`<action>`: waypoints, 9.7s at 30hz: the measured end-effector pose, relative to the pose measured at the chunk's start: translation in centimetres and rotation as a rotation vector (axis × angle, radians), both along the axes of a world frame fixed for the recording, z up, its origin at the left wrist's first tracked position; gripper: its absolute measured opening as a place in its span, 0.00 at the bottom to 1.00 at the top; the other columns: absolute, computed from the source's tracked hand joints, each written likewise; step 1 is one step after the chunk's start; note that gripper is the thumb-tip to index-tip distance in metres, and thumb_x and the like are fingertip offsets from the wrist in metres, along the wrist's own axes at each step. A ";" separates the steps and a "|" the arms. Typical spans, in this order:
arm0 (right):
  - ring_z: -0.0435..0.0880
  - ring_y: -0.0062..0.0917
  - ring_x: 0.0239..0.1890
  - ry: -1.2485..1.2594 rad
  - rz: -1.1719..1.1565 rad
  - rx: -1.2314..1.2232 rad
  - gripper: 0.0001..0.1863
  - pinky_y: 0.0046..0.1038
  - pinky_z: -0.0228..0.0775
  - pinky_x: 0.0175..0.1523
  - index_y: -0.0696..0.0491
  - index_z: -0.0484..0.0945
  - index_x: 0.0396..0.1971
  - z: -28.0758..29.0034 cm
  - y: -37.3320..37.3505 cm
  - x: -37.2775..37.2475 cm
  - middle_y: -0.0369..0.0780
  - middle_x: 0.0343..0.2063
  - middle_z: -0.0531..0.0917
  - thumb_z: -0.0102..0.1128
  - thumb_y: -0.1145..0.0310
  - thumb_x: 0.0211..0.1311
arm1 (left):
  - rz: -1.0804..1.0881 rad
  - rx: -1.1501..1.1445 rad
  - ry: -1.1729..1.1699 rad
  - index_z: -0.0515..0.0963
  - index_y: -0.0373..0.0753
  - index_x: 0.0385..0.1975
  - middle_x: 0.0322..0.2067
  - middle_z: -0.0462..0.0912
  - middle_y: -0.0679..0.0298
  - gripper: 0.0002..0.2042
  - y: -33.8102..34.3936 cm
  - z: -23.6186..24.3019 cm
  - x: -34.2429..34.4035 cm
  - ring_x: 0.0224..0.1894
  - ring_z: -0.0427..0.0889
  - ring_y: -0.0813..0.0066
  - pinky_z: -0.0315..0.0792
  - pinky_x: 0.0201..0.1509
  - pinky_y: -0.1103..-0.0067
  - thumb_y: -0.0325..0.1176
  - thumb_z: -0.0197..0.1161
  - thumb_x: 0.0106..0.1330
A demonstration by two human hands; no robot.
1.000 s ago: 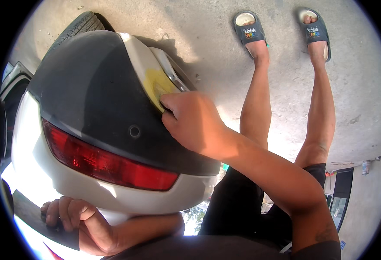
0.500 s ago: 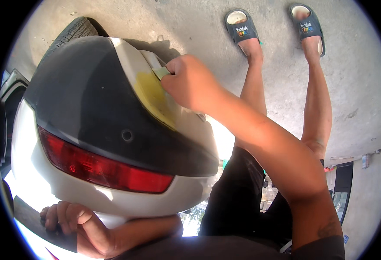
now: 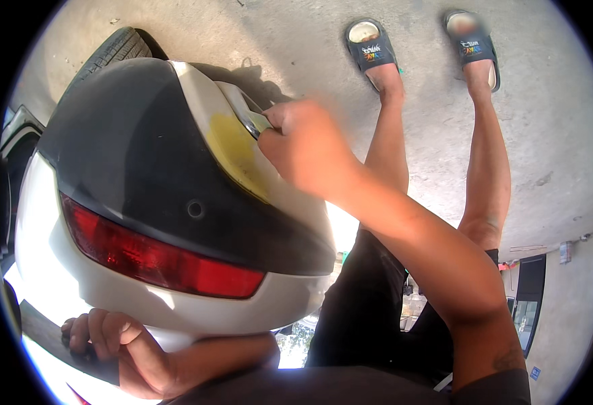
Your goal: The person mixes yellow body filler on a card, then applies it to the rear bumper of a white car using a spreader. They smooth the filler over the damaged area and briefly handle a torque wrench.
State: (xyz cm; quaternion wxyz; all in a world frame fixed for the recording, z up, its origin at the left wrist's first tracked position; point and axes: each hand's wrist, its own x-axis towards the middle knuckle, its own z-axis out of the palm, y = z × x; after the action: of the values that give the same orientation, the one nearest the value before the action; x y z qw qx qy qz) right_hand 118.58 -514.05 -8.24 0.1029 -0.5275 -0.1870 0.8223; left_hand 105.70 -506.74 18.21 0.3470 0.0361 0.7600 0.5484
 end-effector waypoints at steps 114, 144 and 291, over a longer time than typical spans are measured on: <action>0.79 0.34 0.26 -0.126 0.052 0.323 0.08 0.31 0.69 0.35 0.62 0.79 0.39 6.0 -5.4 0.8 0.49 0.24 0.79 0.53 0.76 0.64 | -0.021 -0.164 0.757 0.68 0.30 0.64 0.60 0.71 0.46 0.26 -2.5 -1.6 2.2 0.64 0.71 0.58 0.68 0.68 0.64 0.43 0.54 0.74; 0.81 0.51 0.33 -0.162 0.137 0.277 0.07 0.44 0.73 0.39 0.60 0.80 0.28 7.5 -1.2 0.3 0.54 0.26 0.80 0.54 0.74 0.58 | -0.067 -0.190 0.786 0.67 0.33 0.64 0.62 0.70 0.46 0.25 -2.8 -1.1 1.7 0.63 0.73 0.57 0.80 0.58 0.65 0.43 0.54 0.73; 0.71 0.20 0.20 0.005 -0.077 0.051 0.07 0.28 0.62 0.27 0.62 0.77 0.25 1.9 -3.7 -0.4 0.38 0.15 0.73 0.55 0.75 0.61 | -0.462 -0.127 0.343 0.67 0.29 0.63 0.47 0.81 0.49 0.22 -4.5 1.5 -1.6 0.53 0.81 0.62 0.79 0.56 0.74 0.30 0.58 0.71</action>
State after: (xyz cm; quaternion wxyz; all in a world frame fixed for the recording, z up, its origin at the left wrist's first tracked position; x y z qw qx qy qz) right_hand 118.14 -517.79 -6.30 0.1482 -0.5292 -0.1874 0.8142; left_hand 104.10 -511.23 19.75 0.3309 0.2786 0.8119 0.3920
